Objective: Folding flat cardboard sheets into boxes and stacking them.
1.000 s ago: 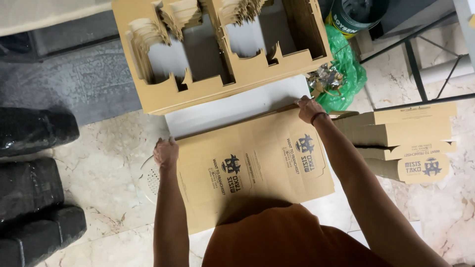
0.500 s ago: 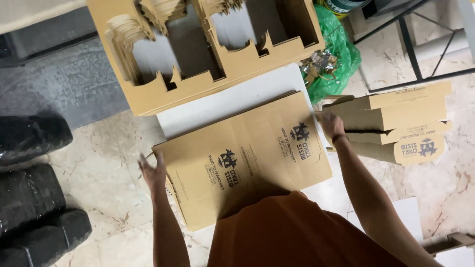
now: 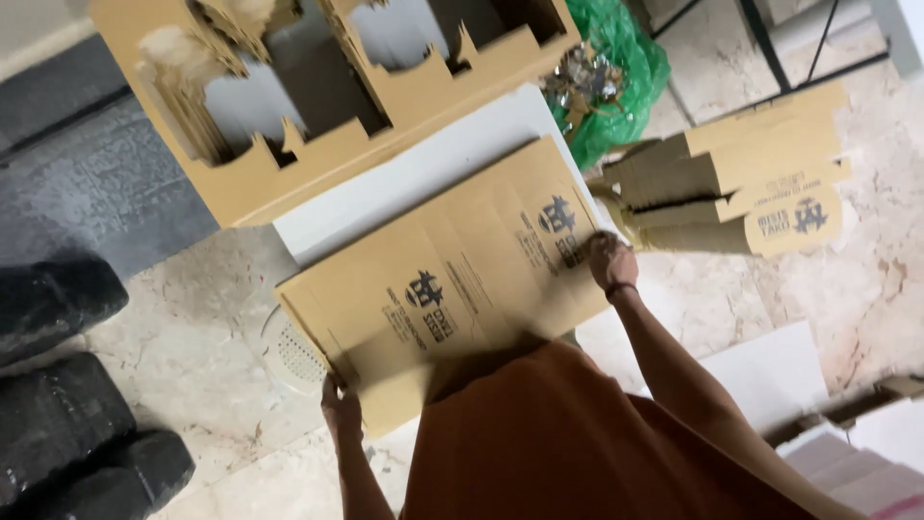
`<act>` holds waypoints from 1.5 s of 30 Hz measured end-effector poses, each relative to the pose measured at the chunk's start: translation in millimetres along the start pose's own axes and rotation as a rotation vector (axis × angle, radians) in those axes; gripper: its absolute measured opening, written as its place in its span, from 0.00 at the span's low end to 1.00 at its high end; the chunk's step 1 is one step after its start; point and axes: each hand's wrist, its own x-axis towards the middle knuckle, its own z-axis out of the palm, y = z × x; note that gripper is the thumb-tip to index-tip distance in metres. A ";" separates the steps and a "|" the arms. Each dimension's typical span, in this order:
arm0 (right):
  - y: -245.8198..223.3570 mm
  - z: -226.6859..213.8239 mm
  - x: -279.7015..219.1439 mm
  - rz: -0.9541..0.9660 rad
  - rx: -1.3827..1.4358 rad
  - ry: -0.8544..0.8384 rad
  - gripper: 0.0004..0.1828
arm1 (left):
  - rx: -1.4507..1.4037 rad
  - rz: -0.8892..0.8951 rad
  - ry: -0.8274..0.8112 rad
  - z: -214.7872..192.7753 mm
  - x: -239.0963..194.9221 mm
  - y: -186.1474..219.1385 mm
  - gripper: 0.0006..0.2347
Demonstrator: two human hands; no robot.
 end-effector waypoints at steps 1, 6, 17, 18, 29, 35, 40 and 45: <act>2.1 1.0 -4.4 -0.032 -0.006 -0.007 0.20 | -0.043 0.003 -0.009 -2.9 -6.4 -0.4 0.01; 11.0 -0.9 -7.3 -0.093 0.075 0.202 0.28 | 0.161 -0.110 0.113 9.0 -1.2 -3.8 0.38; 26.6 9.0 20.2 -0.113 0.062 0.097 0.15 | 0.232 0.170 0.218 24.9 9.1 -31.3 0.32; 28.9 9.7 26.4 -0.108 0.061 0.094 0.15 | 0.237 0.169 0.215 24.6 9.7 -35.8 0.32; 23.4 5.4 63.0 0.108 -0.070 0.067 0.23 | 0.317 0.156 0.190 31.7 21.2 -48.0 0.35; -4.3 -16.1 38.6 0.123 -0.184 0.014 0.23 | 0.330 0.151 0.160 27.2 13.7 -35.9 0.34; -1.4 -16.0 40.4 0.083 -0.180 0.013 0.23 | 0.312 0.165 0.160 27.7 11.0 -36.9 0.34; -1.2 -17.8 39.6 0.066 -0.157 0.008 0.22 | 0.306 0.162 0.164 27.9 6.2 -32.5 0.34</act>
